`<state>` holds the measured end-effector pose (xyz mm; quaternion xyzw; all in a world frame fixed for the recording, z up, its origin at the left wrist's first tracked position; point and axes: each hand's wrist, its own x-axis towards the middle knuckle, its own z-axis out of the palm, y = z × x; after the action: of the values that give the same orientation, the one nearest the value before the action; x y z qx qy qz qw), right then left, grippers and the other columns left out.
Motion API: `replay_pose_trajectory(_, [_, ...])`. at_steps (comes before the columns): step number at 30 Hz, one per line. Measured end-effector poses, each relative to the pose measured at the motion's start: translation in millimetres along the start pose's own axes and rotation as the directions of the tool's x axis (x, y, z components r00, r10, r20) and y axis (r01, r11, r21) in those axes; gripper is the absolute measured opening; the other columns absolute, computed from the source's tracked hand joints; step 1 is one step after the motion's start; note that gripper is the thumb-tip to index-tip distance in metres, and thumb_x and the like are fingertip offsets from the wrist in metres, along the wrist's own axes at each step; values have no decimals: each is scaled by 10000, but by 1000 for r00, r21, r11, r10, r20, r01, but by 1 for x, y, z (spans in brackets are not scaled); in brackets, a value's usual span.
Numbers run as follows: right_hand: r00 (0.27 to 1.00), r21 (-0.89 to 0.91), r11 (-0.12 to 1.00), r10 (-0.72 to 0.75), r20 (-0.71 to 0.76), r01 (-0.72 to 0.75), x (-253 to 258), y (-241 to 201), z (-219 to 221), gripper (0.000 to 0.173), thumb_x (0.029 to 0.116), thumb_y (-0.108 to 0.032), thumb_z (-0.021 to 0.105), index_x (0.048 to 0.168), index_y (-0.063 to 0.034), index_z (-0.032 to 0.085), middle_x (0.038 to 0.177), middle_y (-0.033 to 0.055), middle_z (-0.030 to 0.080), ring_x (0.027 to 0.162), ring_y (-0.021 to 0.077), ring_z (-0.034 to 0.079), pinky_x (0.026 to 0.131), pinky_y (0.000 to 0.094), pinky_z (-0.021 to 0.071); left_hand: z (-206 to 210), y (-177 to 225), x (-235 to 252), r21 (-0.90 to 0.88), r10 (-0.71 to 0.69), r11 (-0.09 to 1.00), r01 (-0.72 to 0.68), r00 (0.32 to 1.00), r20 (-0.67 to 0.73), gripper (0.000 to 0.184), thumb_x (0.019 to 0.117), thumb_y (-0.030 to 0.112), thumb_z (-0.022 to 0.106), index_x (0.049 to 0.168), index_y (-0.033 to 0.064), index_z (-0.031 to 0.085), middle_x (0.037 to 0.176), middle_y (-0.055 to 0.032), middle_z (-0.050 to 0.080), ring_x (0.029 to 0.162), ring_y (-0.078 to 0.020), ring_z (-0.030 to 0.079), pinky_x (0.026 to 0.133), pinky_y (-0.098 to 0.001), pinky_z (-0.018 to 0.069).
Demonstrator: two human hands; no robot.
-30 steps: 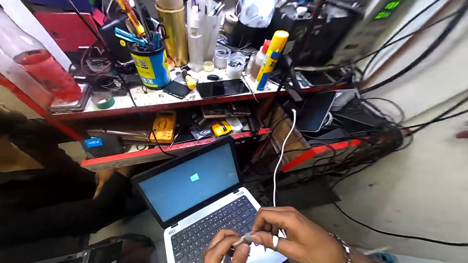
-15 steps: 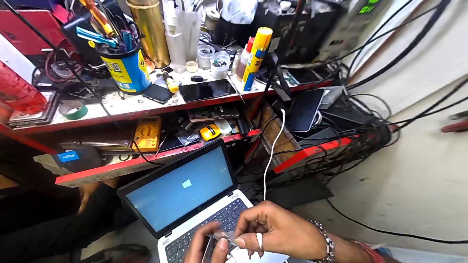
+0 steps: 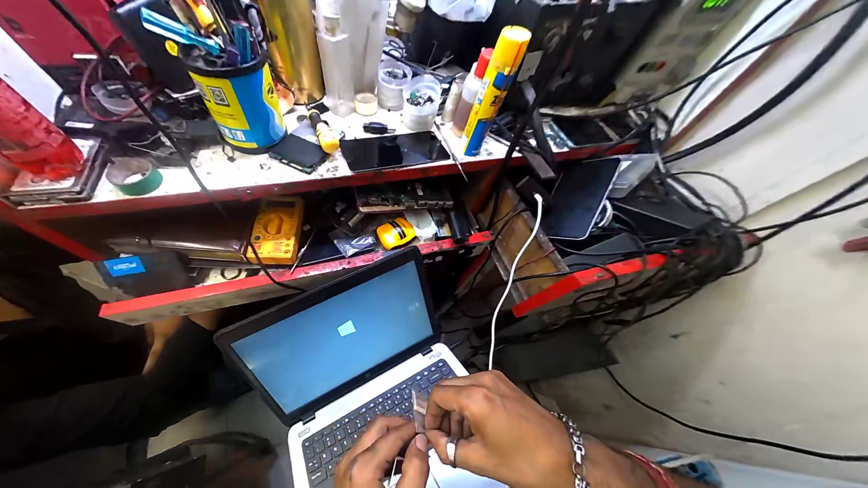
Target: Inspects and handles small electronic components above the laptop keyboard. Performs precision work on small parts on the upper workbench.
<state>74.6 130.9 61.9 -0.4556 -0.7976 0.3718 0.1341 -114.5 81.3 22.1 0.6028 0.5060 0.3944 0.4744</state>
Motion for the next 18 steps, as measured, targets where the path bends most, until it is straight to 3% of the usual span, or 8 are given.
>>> replay_pose_trajectory(9, [999, -52, 998, -36, 5, 36, -1, -3, 1, 138, 907, -171, 680, 886, -39, 716, 788, 84, 699, 648, 161, 664, 615, 329, 546, -1, -4, 1, -23, -17, 1000, 16, 999, -33, 148, 943, 56, 613, 913, -5, 745, 943, -64, 707, 786, -33, 668, 691, -189, 573])
replay_pose_trajectory(14, [996, 86, 996, -24, 85, 16, 1, 1, -3, 196, 975, -195, 630, 944, -25, 721, 854, 99, 710, 706, 156, 684, 670, 319, 574, -2, -4, 3, 21, 41, 999, -40, 997, -66, 128, 900, 40, 621, 867, -24, 727, 917, -77, 687, 798, -29, 669, 702, -173, 580])
replay_pose_trajectory(18, [991, 185, 982, 14, 130, -38, 6, 6, -8, 213, 1007, -201, 572, 998, -22, 687, 839, 94, 691, 708, 131, 658, 661, 298, 545, -3, -6, 5, 52, 87, 995, -84, 995, -57, 125, 882, 32, 616, 838, -33, 715, 922, -92, 692, 811, -38, 674, 716, -177, 581])
